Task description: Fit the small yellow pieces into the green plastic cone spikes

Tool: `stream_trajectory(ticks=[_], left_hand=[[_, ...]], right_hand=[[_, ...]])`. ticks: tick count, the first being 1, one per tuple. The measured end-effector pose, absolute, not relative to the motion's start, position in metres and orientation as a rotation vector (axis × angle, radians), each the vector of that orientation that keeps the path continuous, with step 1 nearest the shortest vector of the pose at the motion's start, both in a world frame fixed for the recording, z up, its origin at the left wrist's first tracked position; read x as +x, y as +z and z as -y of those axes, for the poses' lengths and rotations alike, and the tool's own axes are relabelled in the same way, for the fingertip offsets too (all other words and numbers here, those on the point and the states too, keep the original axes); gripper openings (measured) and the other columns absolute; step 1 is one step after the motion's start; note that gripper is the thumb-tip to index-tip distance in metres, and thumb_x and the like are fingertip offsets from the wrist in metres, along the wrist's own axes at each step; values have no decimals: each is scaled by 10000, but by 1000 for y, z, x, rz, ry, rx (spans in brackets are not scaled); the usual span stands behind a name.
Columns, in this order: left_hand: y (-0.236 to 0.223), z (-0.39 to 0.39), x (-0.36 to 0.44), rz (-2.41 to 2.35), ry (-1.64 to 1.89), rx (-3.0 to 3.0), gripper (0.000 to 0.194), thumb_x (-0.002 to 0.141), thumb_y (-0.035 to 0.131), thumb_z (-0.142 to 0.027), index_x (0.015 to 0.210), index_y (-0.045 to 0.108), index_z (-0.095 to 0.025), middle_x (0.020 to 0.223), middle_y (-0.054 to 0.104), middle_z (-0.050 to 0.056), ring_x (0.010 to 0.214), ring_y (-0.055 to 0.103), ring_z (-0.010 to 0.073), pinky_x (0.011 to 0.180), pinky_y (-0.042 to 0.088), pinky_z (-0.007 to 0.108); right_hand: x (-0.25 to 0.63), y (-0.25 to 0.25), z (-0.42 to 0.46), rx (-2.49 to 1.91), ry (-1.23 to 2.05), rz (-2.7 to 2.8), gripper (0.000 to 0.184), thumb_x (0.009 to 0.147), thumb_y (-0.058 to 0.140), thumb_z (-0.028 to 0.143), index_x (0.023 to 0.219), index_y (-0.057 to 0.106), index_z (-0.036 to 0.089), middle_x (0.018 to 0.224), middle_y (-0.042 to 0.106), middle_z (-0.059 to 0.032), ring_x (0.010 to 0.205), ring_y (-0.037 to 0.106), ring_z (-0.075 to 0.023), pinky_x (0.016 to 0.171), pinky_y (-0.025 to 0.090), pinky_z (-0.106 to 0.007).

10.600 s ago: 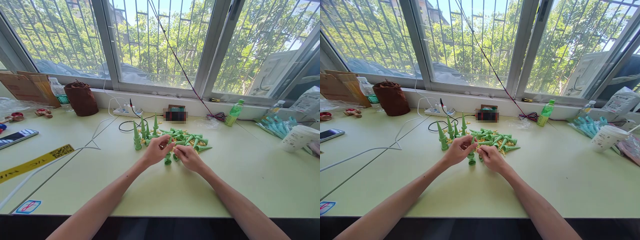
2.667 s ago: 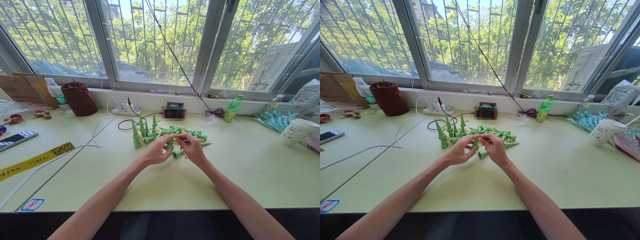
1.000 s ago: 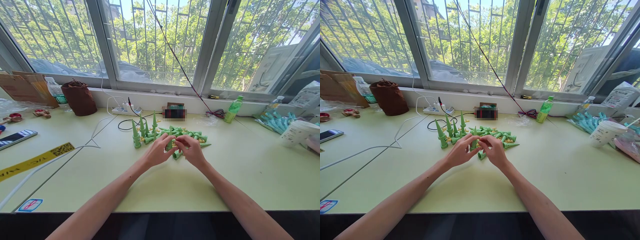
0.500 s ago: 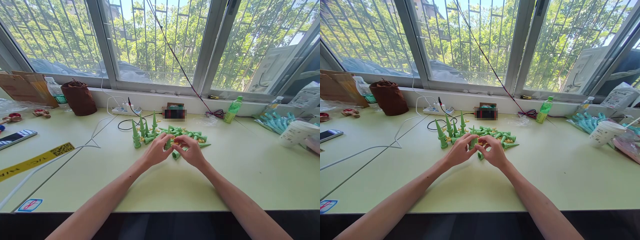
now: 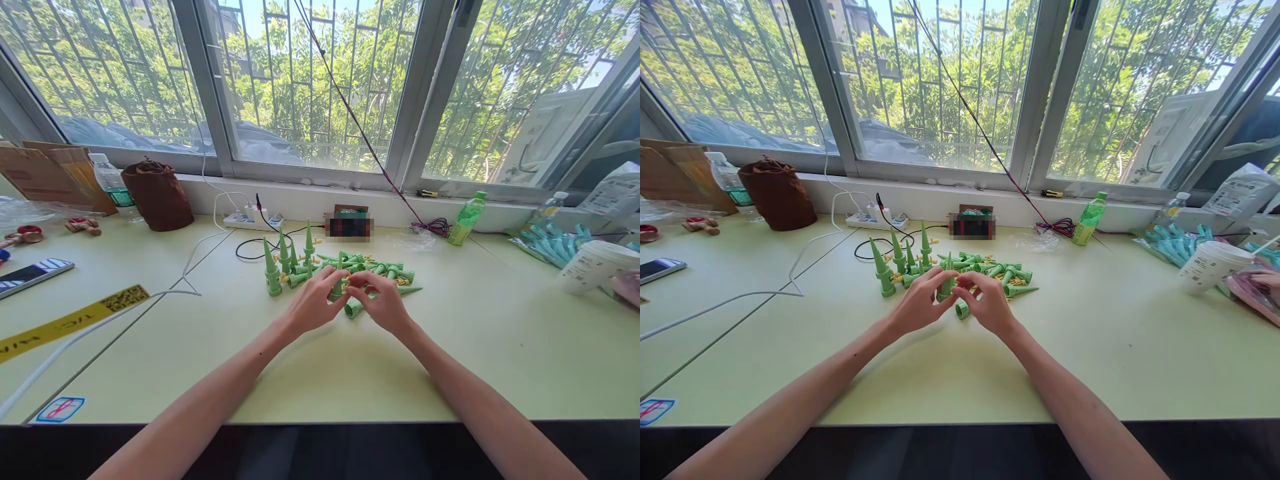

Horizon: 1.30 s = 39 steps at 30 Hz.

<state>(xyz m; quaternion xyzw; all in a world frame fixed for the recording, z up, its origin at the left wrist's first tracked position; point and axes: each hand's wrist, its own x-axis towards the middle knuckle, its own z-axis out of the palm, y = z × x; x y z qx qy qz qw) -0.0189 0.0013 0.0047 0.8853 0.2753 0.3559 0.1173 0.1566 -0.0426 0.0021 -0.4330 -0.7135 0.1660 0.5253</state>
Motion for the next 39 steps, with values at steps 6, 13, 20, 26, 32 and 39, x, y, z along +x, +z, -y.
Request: stream_trajectory(ticks=[6,13,20,26,32,39], left_hand=[[4,-1,-19,-812,1025,2633,293,911,531,-321,1187,553,-228,905,534,25,611,487,100,591,425,246],[7,2,-19,-871,960,2695,367,882,577,-396,1210,554,-232,915,557,29,662,523,126,629,440,262],[6,3,-18,-911,948,2712,355,872,583,-403,1179,572,-226,918,568,26,677,542,132,641,445,264],[7,4,-18,-925,934,2709,331,845,591,-323,1160,581,-220,907,567,24,696,549,139,638,447,262],[7,4,-17,-882,953,2685,332,835,589,-301,1155,579,-213,907,562,31,719,554,148,660,459,270],[6,4,-17,-824,980,2659,352,824,595,-265,1171,568,-214,934,561,42,767,557,160,692,471,283]], right_hand=[[157,1,41,-1049,417,1698,142,865,635,317,907,674,187,804,707,-36,711,653,-170,603,503,-265],[156,0,43,-1022,457,1694,102,860,632,258,923,679,193,785,719,-31,701,666,-169,606,518,-259],[157,-2,41,-1026,469,1711,114,861,628,253,947,677,197,773,727,-33,684,679,-174,609,529,-269],[157,-4,41,-1041,478,1709,101,856,629,252,930,674,201,764,728,-30,664,681,-173,604,535,-270],[156,-4,41,-1046,493,1704,113,862,615,268,931,670,197,763,727,-35,655,680,-178,591,533,-270],[155,-1,43,-1076,459,1735,142,880,583,295,901,685,199,745,716,-33,649,661,-182,623,532,-289]])
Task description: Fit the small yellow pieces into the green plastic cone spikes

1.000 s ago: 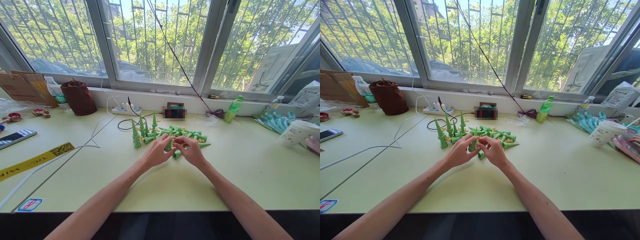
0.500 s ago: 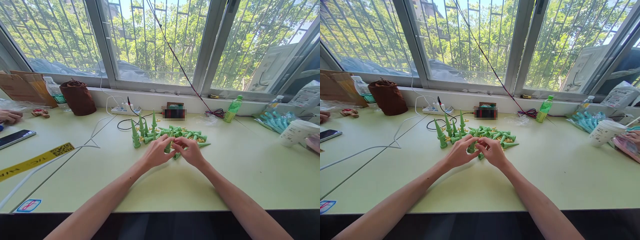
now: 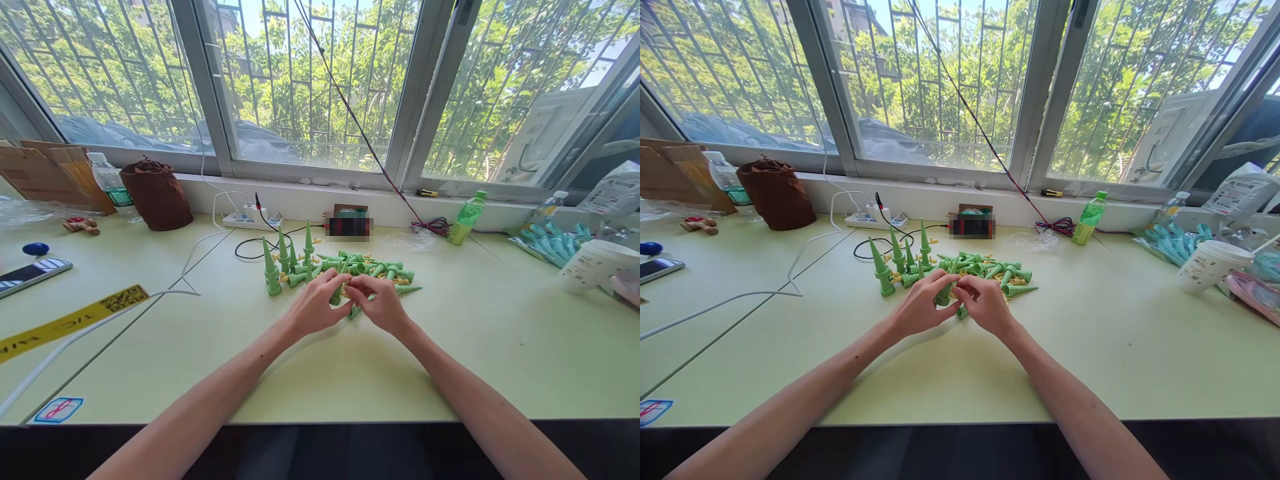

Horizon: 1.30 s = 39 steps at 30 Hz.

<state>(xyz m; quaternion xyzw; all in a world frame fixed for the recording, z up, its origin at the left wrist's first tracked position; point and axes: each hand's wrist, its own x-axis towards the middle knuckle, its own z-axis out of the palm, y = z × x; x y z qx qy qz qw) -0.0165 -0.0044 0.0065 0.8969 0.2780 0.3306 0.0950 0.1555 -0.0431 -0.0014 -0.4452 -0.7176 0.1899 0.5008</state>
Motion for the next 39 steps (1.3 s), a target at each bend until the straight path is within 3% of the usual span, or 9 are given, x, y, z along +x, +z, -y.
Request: stream_trajectory(ticks=[14,26,39], left_hand=[[5,5,-16,-796,1009,2646,353,813,607,-251,1162,565,-212,949,561,39,732,551,138,638,473,253],[4,5,-15,-787,1036,2613,381,804,607,-255,1180,559,-221,1003,571,49,823,576,163,669,513,268],[4,5,-15,-762,1053,2615,408,786,618,-216,1188,550,-214,1013,573,52,845,585,169,756,510,304]], right_hand=[[155,-2,42,-1080,509,1708,178,886,565,321,860,676,184,705,679,-30,598,614,-165,584,513,-275],[154,-2,40,-1049,692,1582,246,845,619,426,816,668,186,674,644,-27,544,610,-166,539,532,-289],[153,5,41,-1081,871,1454,325,771,681,501,759,656,177,583,620,-11,442,568,-142,390,436,-250]])
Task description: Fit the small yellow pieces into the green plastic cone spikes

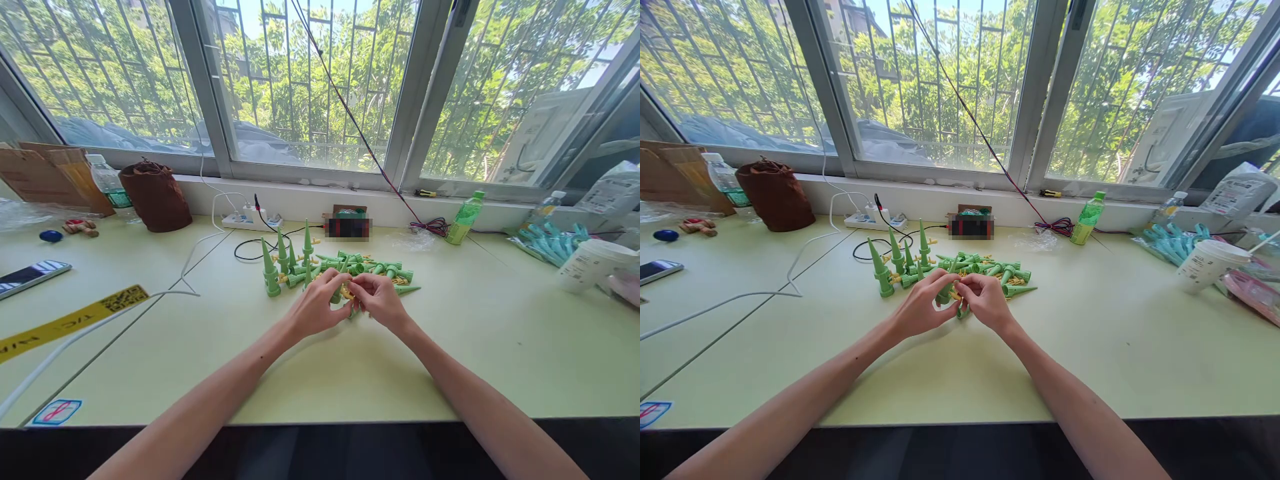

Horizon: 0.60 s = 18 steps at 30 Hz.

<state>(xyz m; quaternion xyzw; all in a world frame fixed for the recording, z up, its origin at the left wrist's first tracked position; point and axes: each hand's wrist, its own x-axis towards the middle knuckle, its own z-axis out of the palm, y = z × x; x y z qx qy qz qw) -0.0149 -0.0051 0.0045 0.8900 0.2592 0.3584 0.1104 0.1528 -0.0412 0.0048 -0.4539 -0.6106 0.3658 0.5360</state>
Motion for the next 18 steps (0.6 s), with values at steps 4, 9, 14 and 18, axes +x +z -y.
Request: stream_trajectory(ticks=[4,9,14,18], left_hand=[[4,5,-15,-745,1085,2609,410,779,617,-203,1183,552,-222,1010,577,53,844,594,172,767,507,312],[5,5,-15,-750,1078,2604,416,784,619,-209,1193,545,-232,1023,574,53,855,599,174,774,510,312],[4,6,-16,-749,1074,2608,415,799,609,-218,1208,534,-225,1024,569,57,851,597,170,779,515,313],[6,6,-16,-749,1084,2609,401,806,600,-219,1201,531,-224,1026,568,55,849,599,165,772,516,303]], right_hand=[[154,3,39,-1066,955,1407,335,746,705,506,757,657,174,552,617,2,417,567,-138,375,418,-242],[156,1,36,-1054,1068,1348,351,723,720,510,753,654,167,567,636,-6,419,567,-134,387,427,-243],[157,5,37,-1048,1178,1286,358,696,740,510,749,649,167,587,647,-7,436,581,-133,398,431,-238],[157,4,37,-1041,1211,1274,362,701,744,504,777,650,163,570,637,4,435,581,-123,403,421,-220]])
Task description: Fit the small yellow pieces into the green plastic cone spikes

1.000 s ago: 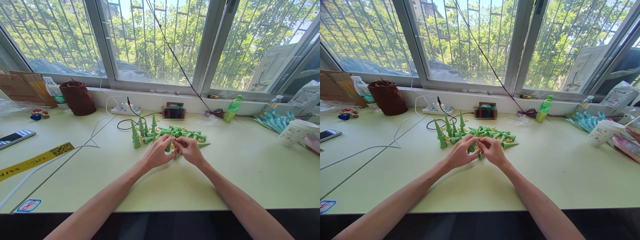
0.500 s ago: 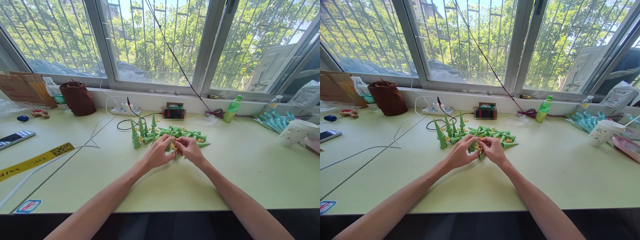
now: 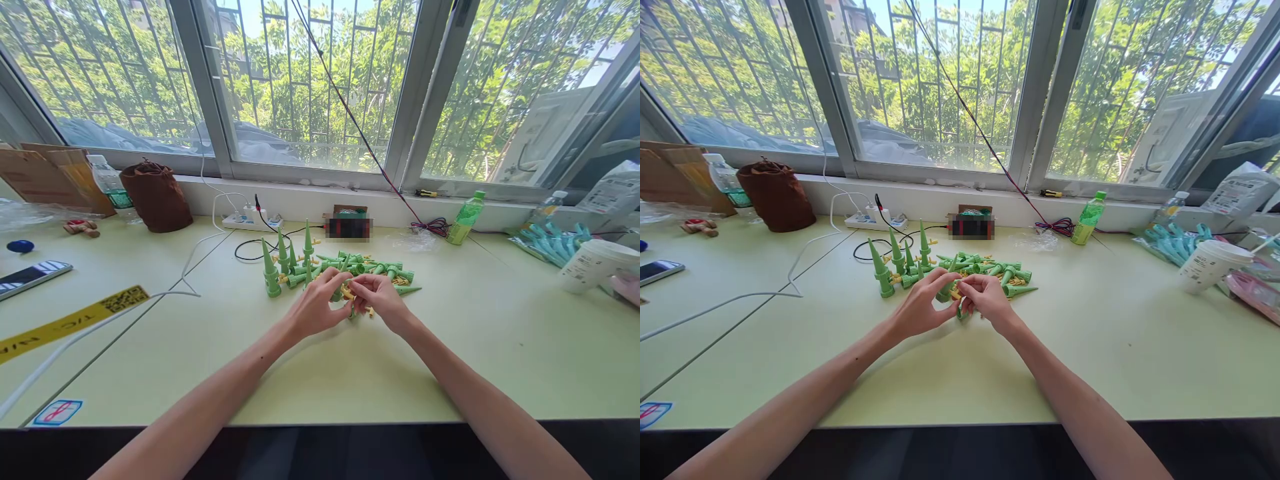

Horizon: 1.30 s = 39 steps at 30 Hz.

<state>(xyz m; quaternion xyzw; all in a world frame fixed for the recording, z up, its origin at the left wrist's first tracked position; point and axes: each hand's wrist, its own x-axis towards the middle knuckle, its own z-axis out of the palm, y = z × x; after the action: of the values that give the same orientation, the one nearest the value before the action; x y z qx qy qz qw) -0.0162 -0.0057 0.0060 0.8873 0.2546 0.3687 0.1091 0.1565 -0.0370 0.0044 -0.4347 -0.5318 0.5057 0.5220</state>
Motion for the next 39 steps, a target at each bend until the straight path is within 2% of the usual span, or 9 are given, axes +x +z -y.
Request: stream_trajectory(ticks=[4,7,12,17,24,30,39], left_hand=[[10,4,-17,-789,1136,2614,367,819,585,-223,1183,534,-223,1021,566,51,836,598,156,760,508,284],[12,3,-18,-851,1163,2613,376,812,590,-219,1183,533,-218,1019,560,47,814,593,146,750,499,273],[11,3,-18,-851,1143,2625,393,807,585,-213,1196,530,-218,1010,559,38,820,597,143,749,498,262],[10,3,-18,-836,1104,2634,410,820,582,-233,1225,523,-229,1024,561,40,825,598,142,755,499,267],[11,3,-19,-866,1044,2649,393,837,575,-267,1225,532,-230,1019,575,37,726,563,124,647,472,248],[11,4,-20,-862,1022,2644,393,838,584,-273,1225,534,-222,1040,581,40,799,596,144,748,492,277],[10,3,-19,-859,999,2642,410,830,596,-265,1235,539,-234,1040,590,42,806,612,153,756,501,282]], right_hand=[[155,3,37,-1020,1246,1293,372,768,678,529,775,644,158,618,651,-5,442,577,-104,421,421,-207],[153,5,39,-1033,1254,1334,370,755,688,531,782,661,162,669,659,-8,449,566,-98,428,427,-213],[153,7,42,-1085,1227,1417,352,763,693,506,742,667,155,578,596,12,430,533,-94,417,391,-211],[155,3,41,-1077,1212,1438,333,781,689,477,750,672,145,588,590,6,435,529,-93,425,371,-215],[154,4,40,-1109,1187,1449,332,782,684,474,724,666,148,550,565,19,423,526,-98,412,361,-216],[154,6,42,-1103,1214,1451,340,789,678,468,685,642,146,510,541,27,413,521,-97,408,349,-214],[154,4,41,-1105,1192,1464,328,787,682,452,679,649,144,513,541,24,414,507,-98,412,349,-220]])
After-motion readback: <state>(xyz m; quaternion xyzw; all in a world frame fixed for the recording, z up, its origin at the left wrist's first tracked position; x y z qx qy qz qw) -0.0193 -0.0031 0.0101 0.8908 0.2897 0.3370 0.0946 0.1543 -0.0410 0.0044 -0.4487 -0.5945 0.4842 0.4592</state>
